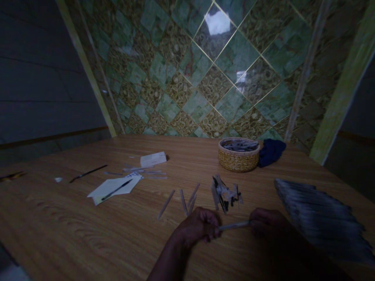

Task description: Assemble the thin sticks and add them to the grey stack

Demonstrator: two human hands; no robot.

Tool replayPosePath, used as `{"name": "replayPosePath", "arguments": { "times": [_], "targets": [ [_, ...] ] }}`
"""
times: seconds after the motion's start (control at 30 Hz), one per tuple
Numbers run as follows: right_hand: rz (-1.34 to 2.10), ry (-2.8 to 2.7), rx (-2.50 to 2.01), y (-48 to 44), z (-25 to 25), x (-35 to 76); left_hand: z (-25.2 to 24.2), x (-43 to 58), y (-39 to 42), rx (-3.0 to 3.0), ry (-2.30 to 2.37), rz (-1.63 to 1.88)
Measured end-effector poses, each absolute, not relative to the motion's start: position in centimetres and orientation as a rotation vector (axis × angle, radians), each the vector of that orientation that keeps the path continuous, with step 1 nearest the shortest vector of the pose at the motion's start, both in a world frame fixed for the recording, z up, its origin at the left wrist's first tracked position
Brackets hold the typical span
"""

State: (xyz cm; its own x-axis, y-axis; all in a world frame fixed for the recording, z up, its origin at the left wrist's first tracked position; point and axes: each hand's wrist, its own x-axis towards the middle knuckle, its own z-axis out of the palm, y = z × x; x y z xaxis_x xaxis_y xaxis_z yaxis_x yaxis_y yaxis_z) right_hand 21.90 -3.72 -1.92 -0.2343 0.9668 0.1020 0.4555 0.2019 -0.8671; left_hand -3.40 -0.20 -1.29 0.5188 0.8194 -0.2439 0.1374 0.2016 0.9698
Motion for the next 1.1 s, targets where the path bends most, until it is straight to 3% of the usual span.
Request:
{"name": "replayPosePath", "arguments": {
  "times": [0.47,1.1],
  "targets": [
    [1.073,-1.644,-1.39,-3.4,-4.2,22.0,-1.3,-2.9,-0.5,1.378,0.962,0.623],
    [1.274,-1.449,-1.206,-3.0,-3.3,21.4,-1.5,-1.9,-0.9,1.371,0.929,0.623]
  ]
}}
